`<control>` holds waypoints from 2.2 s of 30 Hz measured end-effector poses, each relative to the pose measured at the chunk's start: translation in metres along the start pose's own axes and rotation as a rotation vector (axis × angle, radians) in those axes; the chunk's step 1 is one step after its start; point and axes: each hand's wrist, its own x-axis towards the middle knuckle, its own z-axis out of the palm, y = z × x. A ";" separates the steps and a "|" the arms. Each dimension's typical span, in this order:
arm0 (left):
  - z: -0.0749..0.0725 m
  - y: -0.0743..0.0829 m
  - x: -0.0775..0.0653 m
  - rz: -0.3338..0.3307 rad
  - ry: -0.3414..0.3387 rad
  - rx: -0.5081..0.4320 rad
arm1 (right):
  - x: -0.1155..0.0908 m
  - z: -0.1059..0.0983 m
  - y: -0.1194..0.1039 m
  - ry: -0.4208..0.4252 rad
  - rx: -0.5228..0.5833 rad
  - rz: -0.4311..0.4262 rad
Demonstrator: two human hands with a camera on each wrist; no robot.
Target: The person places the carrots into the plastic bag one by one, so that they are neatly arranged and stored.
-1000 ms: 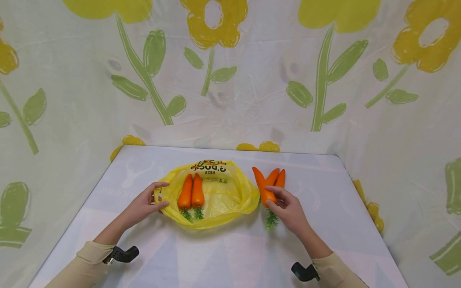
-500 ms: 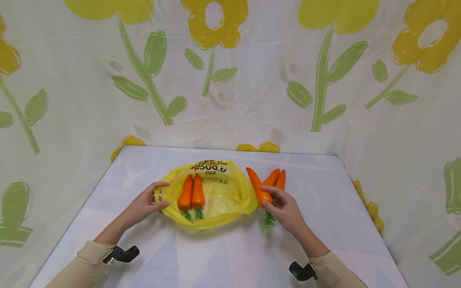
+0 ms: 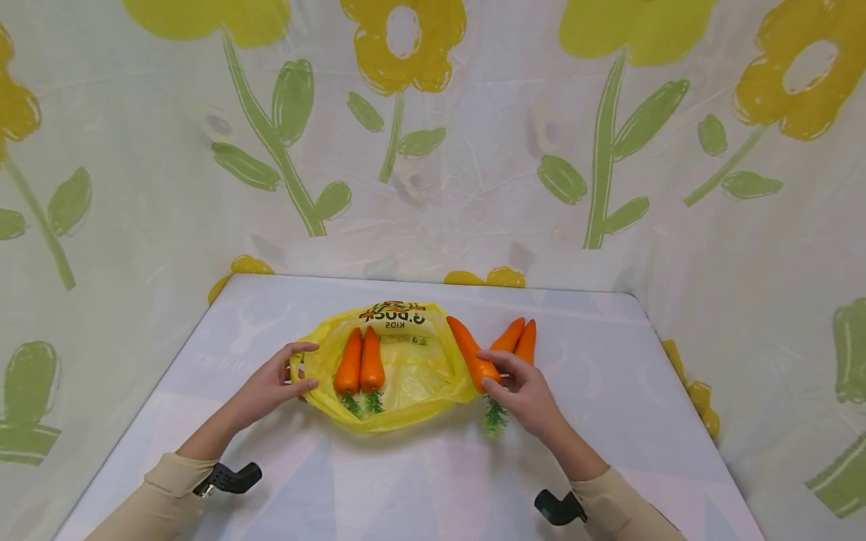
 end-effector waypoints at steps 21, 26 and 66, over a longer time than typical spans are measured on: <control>0.001 0.002 -0.001 0.006 -0.004 0.012 | 0.021 0.024 -0.009 -0.077 -0.003 0.074; 0.001 0.002 -0.001 0.006 -0.005 0.012 | 0.026 0.031 -0.012 -0.093 -0.001 0.085; 0.002 0.003 -0.001 0.009 -0.006 0.008 | 0.075 0.074 -0.021 -0.120 -0.131 0.266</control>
